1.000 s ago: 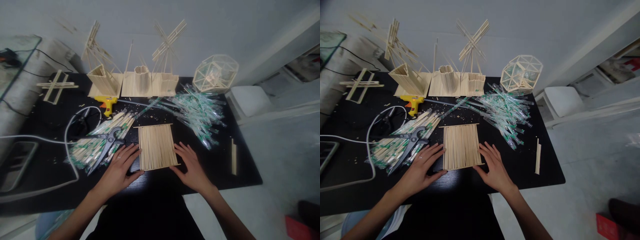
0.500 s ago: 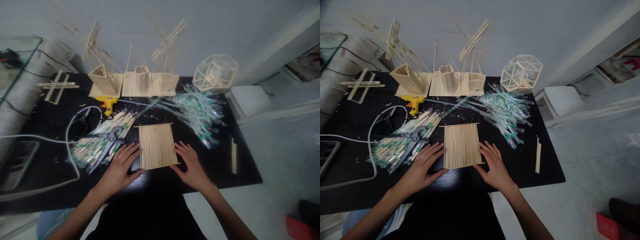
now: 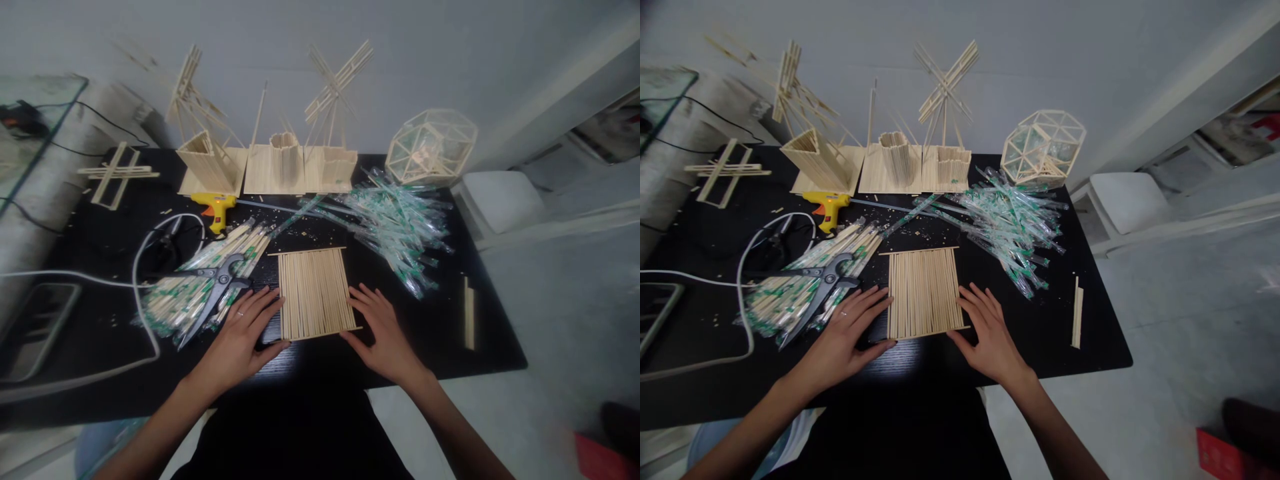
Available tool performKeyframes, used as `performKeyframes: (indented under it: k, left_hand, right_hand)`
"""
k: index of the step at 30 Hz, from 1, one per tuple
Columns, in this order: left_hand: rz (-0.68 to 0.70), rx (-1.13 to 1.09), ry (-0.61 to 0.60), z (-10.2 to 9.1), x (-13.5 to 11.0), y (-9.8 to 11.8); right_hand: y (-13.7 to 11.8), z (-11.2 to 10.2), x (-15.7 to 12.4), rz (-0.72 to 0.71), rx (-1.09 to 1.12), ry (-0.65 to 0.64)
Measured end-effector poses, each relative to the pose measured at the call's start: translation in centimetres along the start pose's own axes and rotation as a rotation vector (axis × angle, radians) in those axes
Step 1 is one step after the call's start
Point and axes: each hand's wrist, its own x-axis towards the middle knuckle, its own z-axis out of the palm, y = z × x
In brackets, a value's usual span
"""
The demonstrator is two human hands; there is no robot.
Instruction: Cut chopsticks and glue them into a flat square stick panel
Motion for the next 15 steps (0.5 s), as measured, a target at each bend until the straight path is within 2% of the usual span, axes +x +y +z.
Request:
performKeyframes:
  k: [15]
  left_hand:
    - [0.009,-0.003,0.028,-0.01,0.00,0.05]
  right_hand:
    - [0.10,0.23,-0.17,-0.007,-0.019,0.003]
